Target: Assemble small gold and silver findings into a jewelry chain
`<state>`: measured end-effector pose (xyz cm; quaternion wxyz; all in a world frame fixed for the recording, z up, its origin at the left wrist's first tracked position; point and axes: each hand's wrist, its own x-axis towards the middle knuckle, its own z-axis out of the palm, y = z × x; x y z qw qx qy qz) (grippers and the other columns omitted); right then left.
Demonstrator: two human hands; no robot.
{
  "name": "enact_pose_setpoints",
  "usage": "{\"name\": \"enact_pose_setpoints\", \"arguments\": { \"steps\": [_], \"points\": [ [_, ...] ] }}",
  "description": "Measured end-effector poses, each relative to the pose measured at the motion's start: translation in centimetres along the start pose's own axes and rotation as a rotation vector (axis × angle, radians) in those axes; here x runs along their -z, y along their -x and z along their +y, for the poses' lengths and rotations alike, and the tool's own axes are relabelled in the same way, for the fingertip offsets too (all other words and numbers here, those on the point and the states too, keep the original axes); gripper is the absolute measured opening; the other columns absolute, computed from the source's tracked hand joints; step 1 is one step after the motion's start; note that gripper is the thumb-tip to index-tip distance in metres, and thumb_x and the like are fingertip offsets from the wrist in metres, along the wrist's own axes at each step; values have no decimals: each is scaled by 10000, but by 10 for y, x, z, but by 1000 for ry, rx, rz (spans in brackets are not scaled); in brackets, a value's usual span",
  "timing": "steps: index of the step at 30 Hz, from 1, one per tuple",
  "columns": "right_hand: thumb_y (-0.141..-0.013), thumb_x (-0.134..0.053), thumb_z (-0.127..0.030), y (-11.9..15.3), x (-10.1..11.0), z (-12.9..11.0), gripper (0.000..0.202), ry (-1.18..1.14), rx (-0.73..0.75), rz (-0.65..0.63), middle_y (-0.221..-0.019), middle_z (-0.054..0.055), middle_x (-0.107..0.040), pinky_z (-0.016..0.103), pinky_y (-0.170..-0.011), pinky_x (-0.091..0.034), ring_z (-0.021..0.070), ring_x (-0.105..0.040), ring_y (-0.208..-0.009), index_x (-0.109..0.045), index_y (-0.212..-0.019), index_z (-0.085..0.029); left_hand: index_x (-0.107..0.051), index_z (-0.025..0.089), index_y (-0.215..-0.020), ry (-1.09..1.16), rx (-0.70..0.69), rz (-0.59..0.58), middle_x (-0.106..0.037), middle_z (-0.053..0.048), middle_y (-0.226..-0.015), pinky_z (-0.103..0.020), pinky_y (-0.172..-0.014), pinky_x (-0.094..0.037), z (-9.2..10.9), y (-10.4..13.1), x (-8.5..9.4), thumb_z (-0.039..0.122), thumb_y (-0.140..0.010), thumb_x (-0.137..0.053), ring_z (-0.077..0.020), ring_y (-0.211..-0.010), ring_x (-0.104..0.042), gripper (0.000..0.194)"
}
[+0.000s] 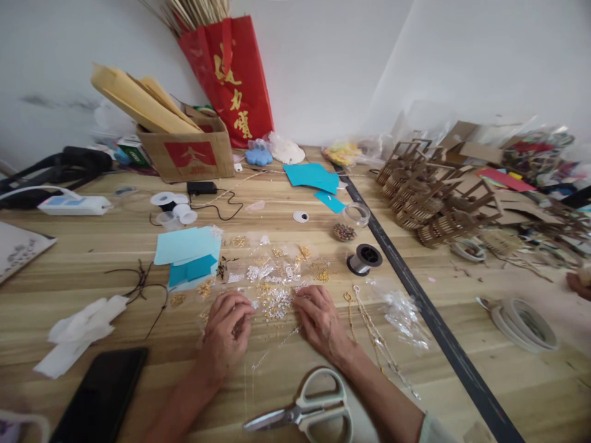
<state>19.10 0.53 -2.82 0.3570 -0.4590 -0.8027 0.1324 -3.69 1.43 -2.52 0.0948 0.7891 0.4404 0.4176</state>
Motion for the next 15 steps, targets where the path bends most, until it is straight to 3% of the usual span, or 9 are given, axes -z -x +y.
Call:
{"name": "enact_pose_setpoints", "arguments": {
  "steps": [4, 15],
  "points": [
    [-895, -434, -54, 0, 0, 1, 307, -16, -5, 26, -1013, 115, -584, 434, -822, -494, 243, -510, -977, -629, -1084, -195, -620, 190, -921, -29, -55, -36, -609, -56, -889, -412, -865, -474, 2, 2, -4, 48, -833, -528, -225, -968, -538, 191],
    [-906, -445, -63, -1, -1, 1, 305, 8, -53, 71, -980, 104, -578, 422, -796, -503, 240, -519, -954, -648, -1070, -219, -615, 192, -871, -36, -96, -25, -609, -53, -865, -396, -860, -485, 3, 3, -8, 69, -848, -558, -223, -987, -537, 138]
  ]
}}
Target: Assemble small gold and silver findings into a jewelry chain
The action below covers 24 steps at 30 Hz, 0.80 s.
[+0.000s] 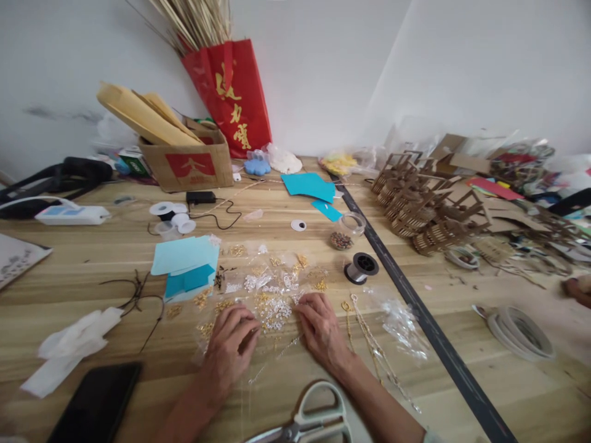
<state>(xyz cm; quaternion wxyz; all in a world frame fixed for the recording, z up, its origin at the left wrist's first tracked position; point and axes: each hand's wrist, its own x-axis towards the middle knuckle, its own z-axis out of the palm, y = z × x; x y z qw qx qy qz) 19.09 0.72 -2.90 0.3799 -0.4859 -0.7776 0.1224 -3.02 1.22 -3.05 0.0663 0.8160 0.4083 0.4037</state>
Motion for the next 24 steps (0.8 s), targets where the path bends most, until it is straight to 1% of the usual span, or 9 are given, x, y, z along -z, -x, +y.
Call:
{"name": "enact_pose_setpoints", "arguments": {
  "steps": [8, 13, 20, 24],
  "points": [
    [-904, -461, -67, 1, 0, 3, 246, 36, -26, 0, -946, 105, -576, 403, -782, -492, 237, -523, -932, -649, -1005, -188, -615, 190, -858, 5, 5, 2, -610, -48, -864, -395, -864, -485, 0, 0, 0, 69, -851, -558, -215, -966, -542, 134],
    [-920, -452, -91, 0, 1, 1, 233, 17, -26, -9, -940, 112, -579, 404, -790, -493, 238, -521, -938, -648, -1012, -176, -626, 183, -864, 10, -3, 0, -614, -49, -853, -381, -854, -485, 0, -1, 0, 59, -847, -563, -212, -958, -546, 140],
    [-931, -437, -109, 0, 1, 3, 227, -49, -33, 84, -924, 97, -593, 388, -770, -490, 222, -538, -899, -636, -1008, -187, -624, 178, -874, 25, 13, -6, -614, -51, -866, -384, -877, -478, 0, 0, 0, 56, -850, -566, -211, -975, -540, 137],
    [-926, -441, -105, 2, -1, 6, 221, -61, -35, 83, -933, 97, -592, 394, -771, -485, 225, -536, -897, -630, -1004, -188, -621, 165, -859, 55, -16, -9, -611, -58, -857, -380, -862, -478, 3, -2, 1, 30, -839, -562, -213, -969, -531, 149]
  ]
}}
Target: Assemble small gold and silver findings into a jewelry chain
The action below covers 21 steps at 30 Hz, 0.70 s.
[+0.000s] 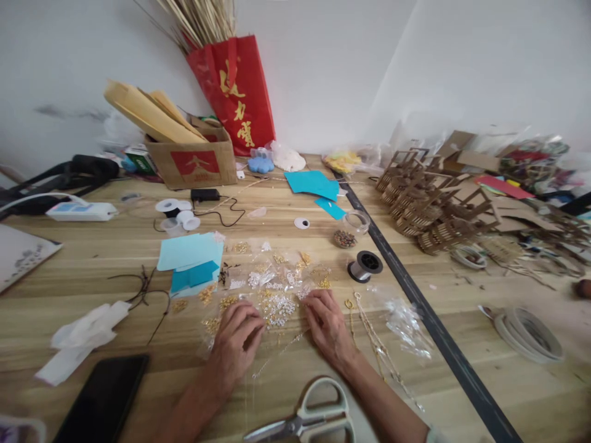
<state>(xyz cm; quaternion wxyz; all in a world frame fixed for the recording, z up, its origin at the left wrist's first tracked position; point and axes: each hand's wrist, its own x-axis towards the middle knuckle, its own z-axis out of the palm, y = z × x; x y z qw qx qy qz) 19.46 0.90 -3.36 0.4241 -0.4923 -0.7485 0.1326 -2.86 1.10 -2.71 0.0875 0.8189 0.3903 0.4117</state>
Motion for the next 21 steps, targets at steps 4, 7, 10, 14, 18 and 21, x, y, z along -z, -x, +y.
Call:
{"name": "enact_pose_setpoints", "arguments": {
  "steps": [4, 7, 10, 14, 18, 21],
  "points": [
    [-924, -445, -105, 0, 0, -1, 220, -5, -1, 3, -914, 94, -591, 395, -763, -482, 230, -536, -896, -633, -992, -196, -622, 159, -839, 50, -23, -47, -608, -62, -850, -377, -869, -479, 5, -1, 1, 29, -827, -578, -219, -991, -518, 137],
    [-924, -447, -109, -1, 1, -3, 220, -5, -3, 1, -898, 91, -586, 396, -761, -482, 231, -535, -891, -636, -991, -197, -628, 157, -840, 81, -30, -100, -606, -69, -867, -372, -865, -484, 7, 0, 0, 38, -822, -594, -226, -1014, -509, 124],
    [-924, -449, -116, -1, 2, -3, 218, -5, -10, -7, -912, 94, -587, 397, -767, -485, 229, -536, -894, -640, -994, -195, -626, 156, -836, 88, -27, -132, -606, -72, -879, -389, -875, -479, 8, 1, -1, 52, -823, -604, -231, -1017, -507, 107],
    [-922, -451, -114, 0, 1, -2, 216, -1, -10, -4, -930, 98, -590, 397, -769, -486, 227, -535, -897, -638, -996, -192, -616, 155, -810, 94, -38, -151, -602, -69, -859, -403, -879, -476, 9, 2, -2, 59, -821, -609, -236, -1017, -506, 96],
    [-921, -455, -103, 1, 0, 1, 209, -10, -1, -6, -933, 96, -585, 391, -772, -483, 226, -528, -905, -628, -998, -191, -618, 156, -809, 97, -36, -172, -597, -63, -838, -409, -875, -473, 10, 2, -1, 72, -828, -609, -235, -1004, -508, 87],
    [-919, -458, -102, 1, 0, 2, 206, -14, 0, -7, -932, 95, -588, 393, -776, -483, 229, -529, -911, -628, -993, -192, -623, 156, -826, 97, -31, -188, -598, -61, -834, -408, -874, -471, 11, 2, 0, 78, -832, -608, -232, -997, -510, 80]
  ]
}}
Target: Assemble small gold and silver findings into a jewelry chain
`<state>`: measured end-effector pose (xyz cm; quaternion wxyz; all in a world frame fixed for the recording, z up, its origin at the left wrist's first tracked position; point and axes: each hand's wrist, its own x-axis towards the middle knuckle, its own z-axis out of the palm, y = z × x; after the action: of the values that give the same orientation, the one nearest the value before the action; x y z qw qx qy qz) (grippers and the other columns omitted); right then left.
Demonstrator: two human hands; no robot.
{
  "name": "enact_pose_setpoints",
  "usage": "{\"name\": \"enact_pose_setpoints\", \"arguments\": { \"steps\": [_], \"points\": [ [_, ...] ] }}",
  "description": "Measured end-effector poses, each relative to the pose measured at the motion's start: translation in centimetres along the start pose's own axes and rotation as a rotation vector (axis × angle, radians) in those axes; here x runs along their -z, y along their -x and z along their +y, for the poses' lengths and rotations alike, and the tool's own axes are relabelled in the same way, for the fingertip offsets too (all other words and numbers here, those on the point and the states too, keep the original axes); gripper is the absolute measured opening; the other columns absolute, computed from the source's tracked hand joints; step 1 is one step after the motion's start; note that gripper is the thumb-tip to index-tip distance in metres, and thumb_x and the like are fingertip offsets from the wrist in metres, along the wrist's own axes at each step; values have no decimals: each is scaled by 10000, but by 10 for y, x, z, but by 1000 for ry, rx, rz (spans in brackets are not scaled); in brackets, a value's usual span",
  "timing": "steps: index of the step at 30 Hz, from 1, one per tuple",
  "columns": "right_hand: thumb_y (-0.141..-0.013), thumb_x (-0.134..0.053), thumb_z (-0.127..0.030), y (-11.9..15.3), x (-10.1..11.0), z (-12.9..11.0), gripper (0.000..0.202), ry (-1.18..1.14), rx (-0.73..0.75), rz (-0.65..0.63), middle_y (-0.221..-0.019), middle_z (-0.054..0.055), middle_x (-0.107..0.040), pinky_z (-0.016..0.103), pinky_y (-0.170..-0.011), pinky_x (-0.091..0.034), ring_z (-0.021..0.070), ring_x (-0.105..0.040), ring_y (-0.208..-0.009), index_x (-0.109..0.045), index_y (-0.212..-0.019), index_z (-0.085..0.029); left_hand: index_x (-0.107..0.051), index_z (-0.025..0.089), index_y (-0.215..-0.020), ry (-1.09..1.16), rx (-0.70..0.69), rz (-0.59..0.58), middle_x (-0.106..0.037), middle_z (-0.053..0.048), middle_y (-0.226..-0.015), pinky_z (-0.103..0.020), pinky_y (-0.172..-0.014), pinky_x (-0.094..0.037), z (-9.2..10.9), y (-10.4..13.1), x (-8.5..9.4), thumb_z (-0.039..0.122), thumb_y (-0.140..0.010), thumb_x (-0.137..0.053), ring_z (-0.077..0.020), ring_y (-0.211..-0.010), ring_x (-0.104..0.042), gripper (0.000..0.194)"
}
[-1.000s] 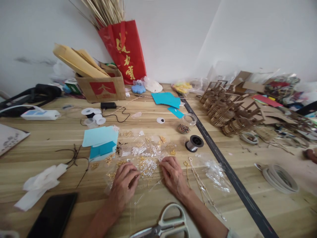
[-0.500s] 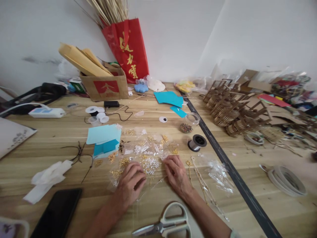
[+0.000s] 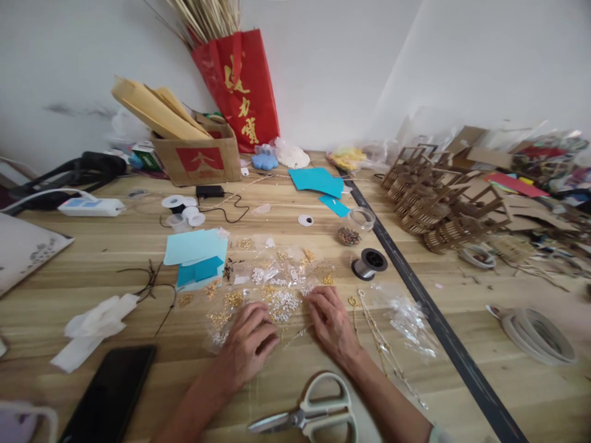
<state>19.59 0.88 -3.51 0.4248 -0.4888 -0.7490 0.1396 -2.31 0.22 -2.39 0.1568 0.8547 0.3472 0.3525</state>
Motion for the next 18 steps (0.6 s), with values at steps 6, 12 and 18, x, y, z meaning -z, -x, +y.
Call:
{"name": "enact_pose_setpoints", "arguments": {
  "steps": [6, 12, 18],
  "points": [
    [-920, -453, -112, -1, 1, -2, 209, 6, -19, -1, -928, 92, -593, 396, -770, -482, 228, -532, -902, -634, -978, -197, -634, 155, -830, -11, -5, 18, -601, -59, -812, -394, -847, -479, -1, 0, -1, 71, -833, -602, -227, -967, -521, 89],
    [-916, -455, -110, -1, 1, -4, 210, 2, -21, 3, -926, 93, -595, 404, -778, -480, 229, -533, -898, -636, -972, -199, -629, 153, -830, -21, -20, 22, -606, -57, -799, -389, -824, -489, -1, -1, 0, 72, -838, -597, -222, -942, -526, 87],
    [-922, -449, -126, 0, 1, -2, 207, 2, -24, -3, -922, 91, -596, 394, -772, -480, 228, -537, -897, -637, -966, -200, -619, 160, -832, -19, -29, 34, -609, -56, -814, -386, -835, -495, -1, -1, 0, 75, -847, -585, -216, -961, -523, 92]
  ]
}}
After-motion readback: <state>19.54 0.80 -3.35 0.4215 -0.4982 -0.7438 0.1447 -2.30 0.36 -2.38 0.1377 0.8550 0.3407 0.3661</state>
